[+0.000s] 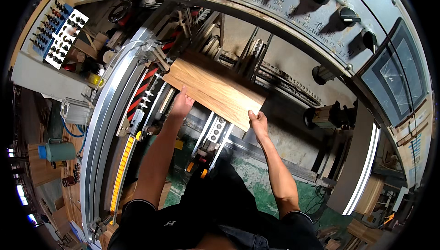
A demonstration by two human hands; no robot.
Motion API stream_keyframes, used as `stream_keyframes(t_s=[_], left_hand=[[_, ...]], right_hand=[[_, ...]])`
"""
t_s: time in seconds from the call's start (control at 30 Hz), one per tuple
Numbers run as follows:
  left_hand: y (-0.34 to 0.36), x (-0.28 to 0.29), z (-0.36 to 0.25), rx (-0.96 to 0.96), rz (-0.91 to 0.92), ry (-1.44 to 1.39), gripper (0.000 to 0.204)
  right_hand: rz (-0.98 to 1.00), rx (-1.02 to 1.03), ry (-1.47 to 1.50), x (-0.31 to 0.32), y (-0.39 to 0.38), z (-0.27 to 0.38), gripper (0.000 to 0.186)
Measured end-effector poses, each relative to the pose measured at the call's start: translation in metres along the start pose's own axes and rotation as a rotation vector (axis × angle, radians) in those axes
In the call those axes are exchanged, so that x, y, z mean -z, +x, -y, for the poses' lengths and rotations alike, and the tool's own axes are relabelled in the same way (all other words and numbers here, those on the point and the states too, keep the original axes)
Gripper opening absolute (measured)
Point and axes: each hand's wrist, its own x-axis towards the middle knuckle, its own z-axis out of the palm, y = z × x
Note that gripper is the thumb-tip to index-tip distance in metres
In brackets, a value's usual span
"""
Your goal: The person operates a woodworking machine to process wooden planks. They repeatedly pick up planks from a workbench, feed them into the machine, and retrieve them after processing. The person also adjusts the machine's settings and components during the task.
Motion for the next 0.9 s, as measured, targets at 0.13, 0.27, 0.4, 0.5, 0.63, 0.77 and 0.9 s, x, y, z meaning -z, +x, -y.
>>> stream_keyframes(t_s=[0.13,0.27,0.4,0.5,0.63,0.77,0.9], left_hand=[[0.027,-0.019,-0.009,0.077,-0.136,0.037,0.045],[0.039,-0.033,-0.011,0.067,-0.292,0.15,0.047],[0.055,-0.031,-0.013,0.062,-0.323,0.187,0.053],[0.074,0.003,-0.018,0.073,-0.377,0.259,0.061],[0.064,-0.013,-0.021,0.066,-0.341,0.362,0.055],[0.045,-0.039,-0.027,0.012,-0.295,0.59,0.05],[0.053,-0.02,-0.033,0.066,-0.368,0.465,0.049]], right_hand=[[-0.089,0.094,-0.132,-0.009,0.031,0.003,0.04],[-0.101,0.04,-0.197,-0.021,0.041,0.023,0.055],[-0.137,0.122,-0.24,-0.031,0.059,0.019,0.07],[-0.111,0.089,-0.184,-0.046,0.062,0.026,0.064],[-0.058,-0.058,-0.139,-0.051,0.047,0.062,0.065],[-0.154,0.065,-0.1,-0.049,0.076,0.004,0.066],[-0.133,0.05,-0.111,-0.06,0.066,0.014,0.068]])
